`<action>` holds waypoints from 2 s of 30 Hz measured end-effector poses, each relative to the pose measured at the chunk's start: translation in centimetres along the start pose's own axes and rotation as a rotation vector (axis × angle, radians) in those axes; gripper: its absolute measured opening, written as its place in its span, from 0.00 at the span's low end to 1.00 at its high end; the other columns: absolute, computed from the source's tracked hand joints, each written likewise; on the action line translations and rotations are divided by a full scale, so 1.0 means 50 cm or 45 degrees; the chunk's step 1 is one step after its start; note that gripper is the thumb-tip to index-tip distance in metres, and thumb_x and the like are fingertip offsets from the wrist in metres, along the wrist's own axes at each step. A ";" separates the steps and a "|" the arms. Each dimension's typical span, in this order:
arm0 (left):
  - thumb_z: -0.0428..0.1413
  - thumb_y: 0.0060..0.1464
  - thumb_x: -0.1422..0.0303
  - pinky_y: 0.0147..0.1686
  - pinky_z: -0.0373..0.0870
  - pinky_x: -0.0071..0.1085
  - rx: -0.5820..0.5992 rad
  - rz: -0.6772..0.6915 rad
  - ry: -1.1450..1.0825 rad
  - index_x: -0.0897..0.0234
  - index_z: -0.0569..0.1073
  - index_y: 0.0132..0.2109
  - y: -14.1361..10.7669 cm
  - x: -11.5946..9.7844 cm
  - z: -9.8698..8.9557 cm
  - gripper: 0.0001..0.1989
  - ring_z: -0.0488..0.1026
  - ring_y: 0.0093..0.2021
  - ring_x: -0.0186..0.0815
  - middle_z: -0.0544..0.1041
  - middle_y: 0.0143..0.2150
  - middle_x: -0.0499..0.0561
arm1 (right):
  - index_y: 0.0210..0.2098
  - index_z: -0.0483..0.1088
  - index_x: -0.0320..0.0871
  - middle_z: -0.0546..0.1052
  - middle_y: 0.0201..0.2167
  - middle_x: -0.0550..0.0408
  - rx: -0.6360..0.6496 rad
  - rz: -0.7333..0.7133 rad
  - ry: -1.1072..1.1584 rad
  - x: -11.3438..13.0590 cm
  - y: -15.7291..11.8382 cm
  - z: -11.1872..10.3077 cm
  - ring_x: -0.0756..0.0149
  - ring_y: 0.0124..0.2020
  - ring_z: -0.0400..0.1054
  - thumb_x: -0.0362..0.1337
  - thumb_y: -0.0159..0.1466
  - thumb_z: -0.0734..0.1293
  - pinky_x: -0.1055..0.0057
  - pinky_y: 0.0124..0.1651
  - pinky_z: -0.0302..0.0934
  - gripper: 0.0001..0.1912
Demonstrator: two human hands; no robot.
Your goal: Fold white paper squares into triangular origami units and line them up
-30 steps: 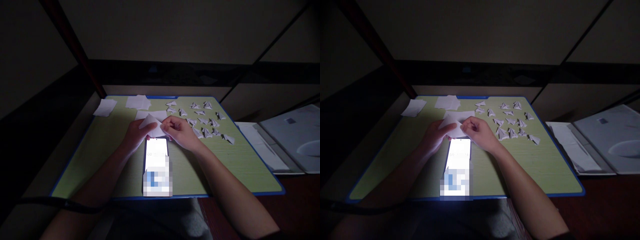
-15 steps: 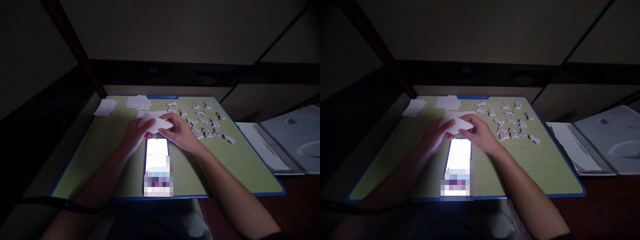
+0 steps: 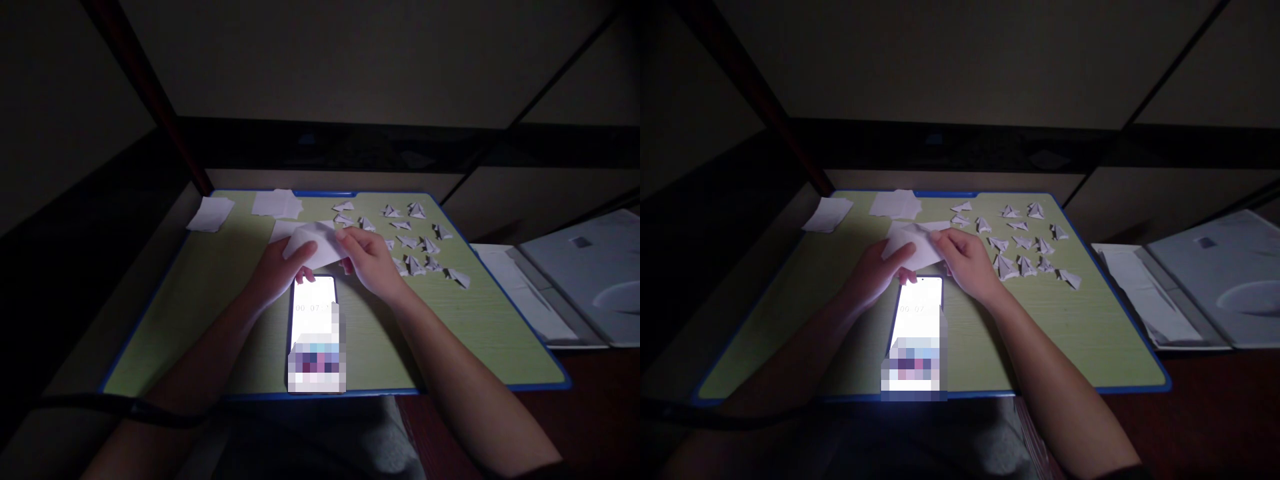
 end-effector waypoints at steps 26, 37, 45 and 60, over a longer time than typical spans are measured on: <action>0.66 0.45 0.60 0.22 0.63 0.23 -0.269 0.183 -0.143 0.65 0.74 0.28 0.010 -0.008 -0.043 0.13 0.69 0.24 0.29 0.74 0.23 0.46 | 0.26 0.71 0.41 0.67 0.15 0.62 -0.130 0.044 0.111 0.000 0.006 -0.015 0.74 0.17 0.60 0.58 0.57 0.71 0.74 0.20 0.52 0.24; 0.64 0.46 0.60 0.19 0.61 0.23 -0.388 0.230 -0.137 0.64 0.74 0.28 0.005 -0.014 -0.050 0.11 0.66 0.21 0.28 0.72 0.22 0.46 | 0.28 0.76 0.41 0.72 0.17 0.60 -0.149 0.143 0.423 -0.037 0.014 -0.019 0.73 0.19 0.63 0.46 0.58 0.74 0.73 0.26 0.54 0.13; 0.63 0.45 0.63 0.14 0.61 0.22 -0.293 0.214 -0.078 0.64 0.73 0.27 0.006 -0.019 -0.042 0.11 0.65 0.15 0.26 0.71 0.18 0.44 | 0.26 0.75 0.42 0.73 0.20 0.60 -0.233 0.179 0.490 -0.049 0.012 -0.019 0.74 0.22 0.64 0.46 0.55 0.75 0.73 0.29 0.57 0.13; 0.60 0.48 0.62 0.18 0.63 0.24 -0.326 0.254 0.104 0.62 0.70 0.25 -0.002 -0.038 -0.029 0.11 0.67 0.20 0.30 0.71 0.20 0.46 | 0.33 0.77 0.39 0.71 0.23 0.58 -0.183 0.002 -0.057 -0.012 -0.003 -0.001 0.71 0.23 0.60 0.39 0.60 0.68 0.72 0.26 0.52 0.09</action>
Point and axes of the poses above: each hand's wrist, its own y-axis towards the middle knuckle, its own z-axis out of the palm, x = y × z, the point moved 7 cm from there along y, towards the middle knuckle
